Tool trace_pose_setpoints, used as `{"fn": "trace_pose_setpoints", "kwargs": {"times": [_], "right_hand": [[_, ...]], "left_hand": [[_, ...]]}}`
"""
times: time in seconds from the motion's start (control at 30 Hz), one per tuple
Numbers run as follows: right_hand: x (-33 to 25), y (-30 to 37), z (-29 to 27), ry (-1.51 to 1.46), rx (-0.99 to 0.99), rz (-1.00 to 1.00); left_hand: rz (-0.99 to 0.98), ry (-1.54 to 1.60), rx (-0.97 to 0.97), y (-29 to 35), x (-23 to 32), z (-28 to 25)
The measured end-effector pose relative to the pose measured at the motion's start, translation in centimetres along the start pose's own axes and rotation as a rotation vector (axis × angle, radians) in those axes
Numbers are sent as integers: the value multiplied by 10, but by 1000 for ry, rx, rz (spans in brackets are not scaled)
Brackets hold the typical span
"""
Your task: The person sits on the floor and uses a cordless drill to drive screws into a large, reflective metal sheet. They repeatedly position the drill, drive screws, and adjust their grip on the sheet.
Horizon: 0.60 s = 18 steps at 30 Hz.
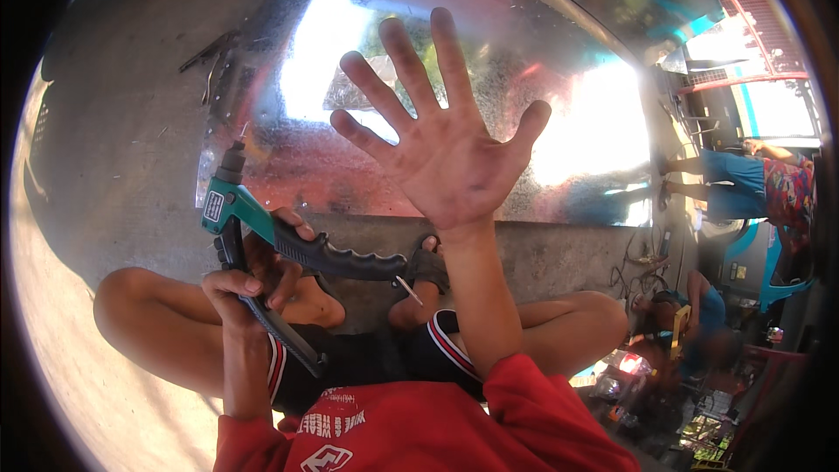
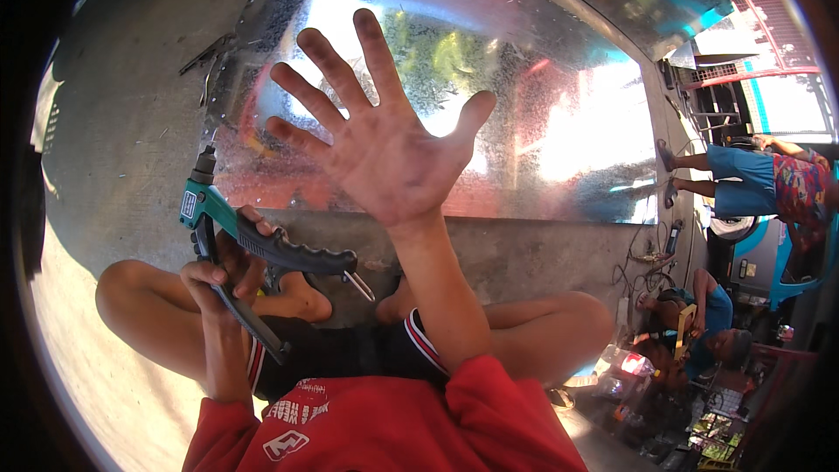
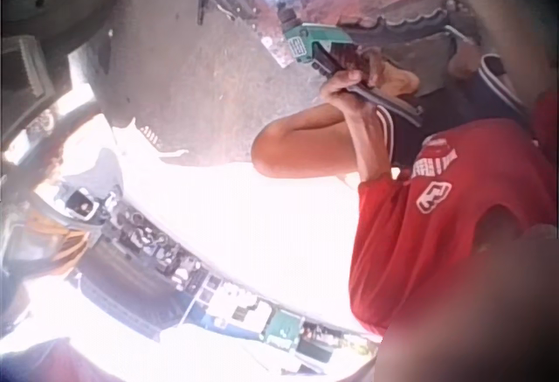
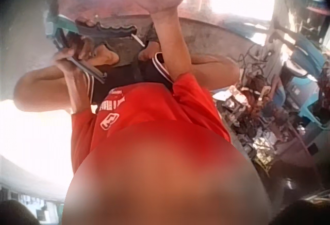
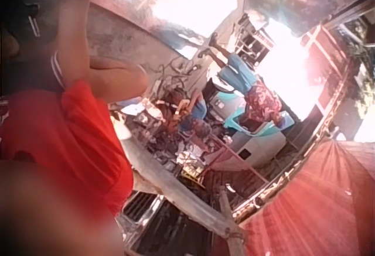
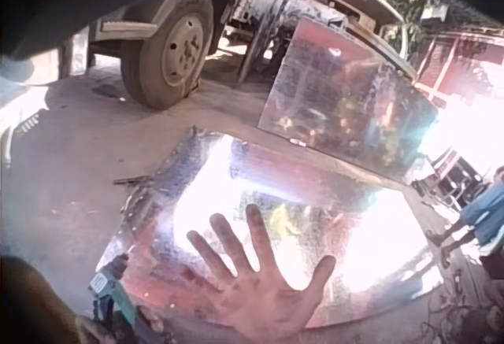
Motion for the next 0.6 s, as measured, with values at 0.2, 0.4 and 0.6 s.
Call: {"fn": "trace_pose_setpoints", "kwargs": {"times": [0.2,0.4,0.6], "right_hand": [[-1,3,5,-2,-6,-19],[-4,8,-2,39,-60,6],[1,10,-10,-173,-166,99]], "left_hand": [[0,-3,8,2,-3,2],[-9,-37,19,1,-4,0],[-22,-55,10,1,-7,0]]}}
Point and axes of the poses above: each hand's wrist, its own y-axis away from the middle knuckle, its own z-axis out of the palm, x = y × z, the point moved 6 cm from there along -y, towards the middle knuckle, and after that the axes turned 10 degrees about z, right-handed, at the moved point
